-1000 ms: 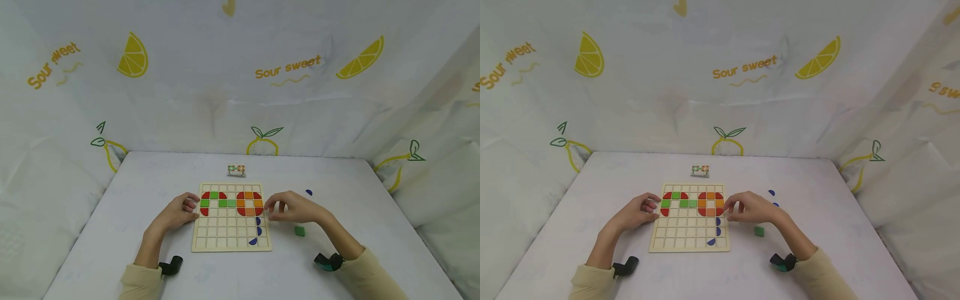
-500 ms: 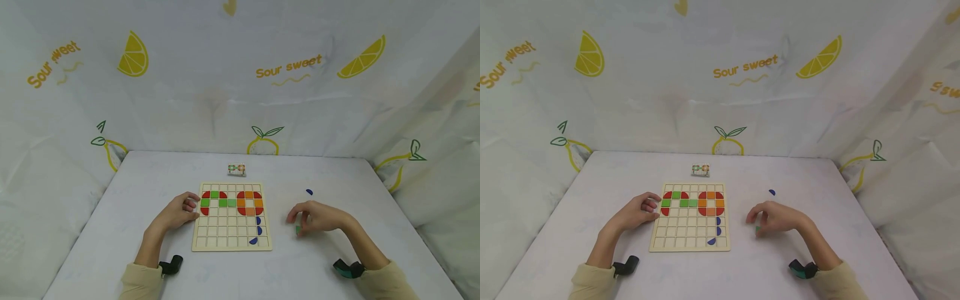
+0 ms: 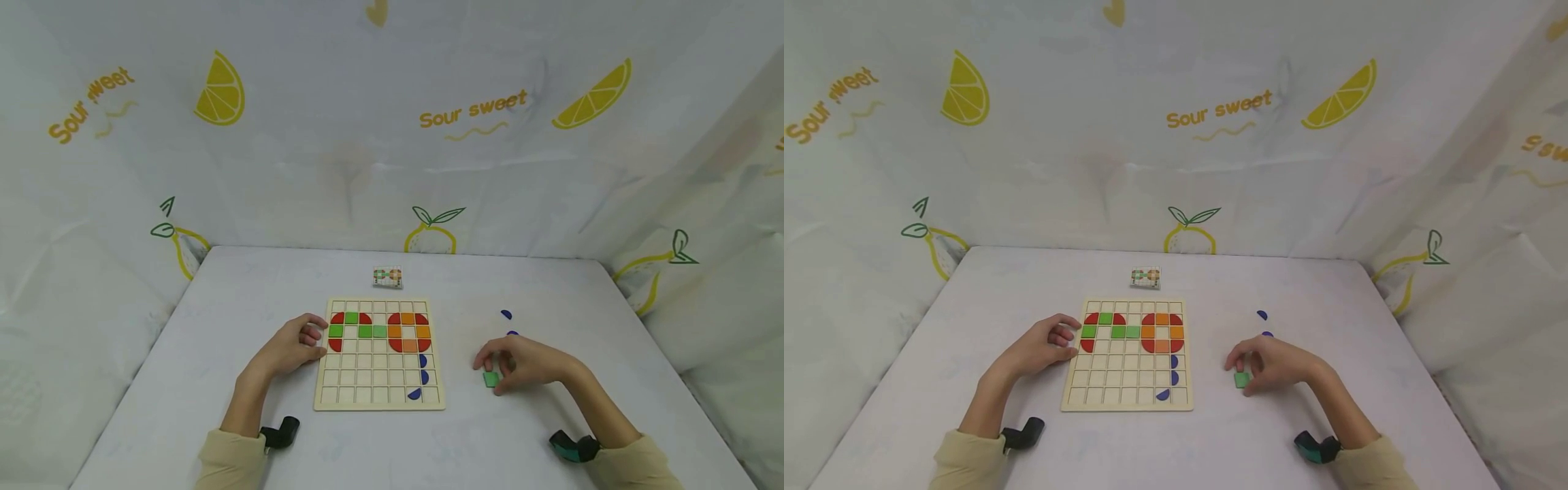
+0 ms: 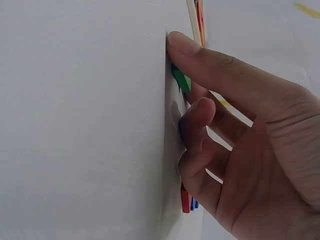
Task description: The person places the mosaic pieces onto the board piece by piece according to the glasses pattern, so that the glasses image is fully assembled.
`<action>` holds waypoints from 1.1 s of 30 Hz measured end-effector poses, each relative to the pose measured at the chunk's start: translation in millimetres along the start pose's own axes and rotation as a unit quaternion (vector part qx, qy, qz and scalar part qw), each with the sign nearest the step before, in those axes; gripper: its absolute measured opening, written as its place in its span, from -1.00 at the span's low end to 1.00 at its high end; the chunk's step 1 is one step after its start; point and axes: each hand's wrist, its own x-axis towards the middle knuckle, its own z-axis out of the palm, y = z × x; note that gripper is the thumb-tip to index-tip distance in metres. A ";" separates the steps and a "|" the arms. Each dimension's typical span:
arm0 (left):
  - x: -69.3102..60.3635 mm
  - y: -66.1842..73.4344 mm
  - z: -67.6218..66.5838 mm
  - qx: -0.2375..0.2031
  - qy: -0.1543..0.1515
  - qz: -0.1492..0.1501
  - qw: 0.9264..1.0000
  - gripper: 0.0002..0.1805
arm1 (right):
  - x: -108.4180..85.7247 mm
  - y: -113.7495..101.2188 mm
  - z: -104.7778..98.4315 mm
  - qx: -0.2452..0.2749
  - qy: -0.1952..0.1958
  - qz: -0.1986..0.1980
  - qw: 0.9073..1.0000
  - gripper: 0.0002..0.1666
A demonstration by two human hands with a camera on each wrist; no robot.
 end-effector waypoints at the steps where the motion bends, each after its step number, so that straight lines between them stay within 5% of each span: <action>1: 0.2 -0.3 0.2 -0.001 0.001 0.002 1.000 -0.51 | -0.4 1.0 0.1 -0.002 0.002 -0.002 1.000 -0.57; 17: -1.7 2.0 -0.3 -0.002 -0.002 0.006 1.000 -0.50 | -2.4 5.7 1.9 0.001 0.021 -0.026 0.999 -0.67; 33: -0.7 -0.3 1.1 0.002 0.004 0.000 1.000 -0.52 | 33.8 -23.9 7.1 -0.002 0.080 -0.051 0.996 -0.65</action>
